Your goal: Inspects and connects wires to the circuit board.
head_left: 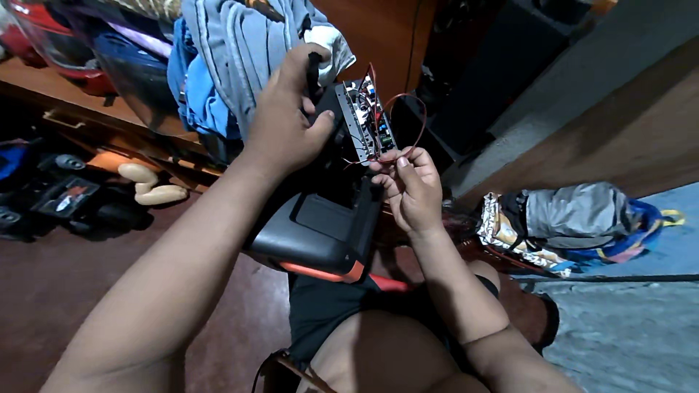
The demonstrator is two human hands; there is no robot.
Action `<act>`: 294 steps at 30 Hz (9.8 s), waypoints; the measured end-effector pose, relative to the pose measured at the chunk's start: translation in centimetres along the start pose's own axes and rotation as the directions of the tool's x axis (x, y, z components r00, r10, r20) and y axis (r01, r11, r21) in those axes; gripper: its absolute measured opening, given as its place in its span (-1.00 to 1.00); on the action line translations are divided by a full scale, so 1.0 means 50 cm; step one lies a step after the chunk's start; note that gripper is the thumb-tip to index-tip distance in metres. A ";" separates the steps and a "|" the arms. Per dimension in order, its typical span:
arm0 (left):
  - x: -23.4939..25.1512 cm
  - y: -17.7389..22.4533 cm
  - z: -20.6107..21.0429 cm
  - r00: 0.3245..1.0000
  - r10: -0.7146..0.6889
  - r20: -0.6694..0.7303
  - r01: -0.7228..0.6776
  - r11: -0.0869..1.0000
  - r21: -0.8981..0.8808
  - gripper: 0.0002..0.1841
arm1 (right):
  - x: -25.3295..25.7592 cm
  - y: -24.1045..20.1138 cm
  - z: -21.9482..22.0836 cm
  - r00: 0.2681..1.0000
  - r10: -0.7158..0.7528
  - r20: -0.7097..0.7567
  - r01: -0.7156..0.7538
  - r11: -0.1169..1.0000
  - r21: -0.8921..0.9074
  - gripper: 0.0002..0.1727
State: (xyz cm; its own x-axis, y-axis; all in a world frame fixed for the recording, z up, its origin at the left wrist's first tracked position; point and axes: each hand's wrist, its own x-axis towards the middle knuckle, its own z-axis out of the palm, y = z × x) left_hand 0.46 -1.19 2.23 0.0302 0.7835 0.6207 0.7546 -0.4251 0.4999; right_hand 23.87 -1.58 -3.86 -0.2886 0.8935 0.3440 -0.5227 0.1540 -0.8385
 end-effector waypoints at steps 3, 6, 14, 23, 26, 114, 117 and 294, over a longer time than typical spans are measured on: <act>-0.002 -0.003 0.008 0.985 0.083 0.150 -0.061 0.987 -0.148 -0.33 | -0.009 0.013 0.002 0.999 -0.033 -0.013 0.033 0.999 0.008 -0.85; -0.003 0.008 0.019 0.962 0.103 0.251 -0.027 0.956 -0.291 -0.30 | -0.016 0.032 0.003 0.992 -0.128 0.014 0.128 0.989 -0.078 -0.88; -0.005 0.016 0.022 0.862 0.066 0.502 0.215 0.850 -0.481 -0.11 | -0.033 0.071 0.034 0.921 -0.355 0.163 0.390 0.832 -0.393 -0.88; -0.001 0.001 0.022 0.877 0.037 0.480 0.233 0.839 -0.491 -0.06 | -0.029 0.079 0.041 0.915 -0.362 0.178 0.404 0.835 -0.374 -0.89; -0.002 0.003 0.021 0.895 -0.006 0.446 0.233 0.858 -0.457 -0.06 | -0.030 0.063 0.033 0.931 -0.340 0.129 0.364 0.867 -0.340 -0.75; 0.006 0.010 0.009 0.953 -0.206 0.223 0.302 0.696 -0.652 -0.09 | 0.216 -0.036 0.053 0.692 -0.165 0.703 0.706 -0.048 -0.706 -0.82; 0.006 0.012 0.007 0.949 -0.210 0.236 0.314 0.701 -0.640 -0.06 | 0.219 -0.035 0.049 0.681 -0.194 0.707 0.715 -0.032 -0.698 -0.85; -0.005 -0.006 0.022 0.995 -0.096 0.003 0.096 0.991 -0.092 -0.89 | 0.213 -0.041 0.081 0.971 0.038 0.235 0.175 0.559 -0.811 -0.94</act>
State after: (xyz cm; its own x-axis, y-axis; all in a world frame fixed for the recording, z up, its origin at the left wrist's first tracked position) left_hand 0.94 -0.76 1.27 -0.0406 0.8220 0.5681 0.6906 -0.3878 0.6105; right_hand 18.65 5.91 3.23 -0.4886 0.7744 0.4020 0.3078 0.5841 -0.7511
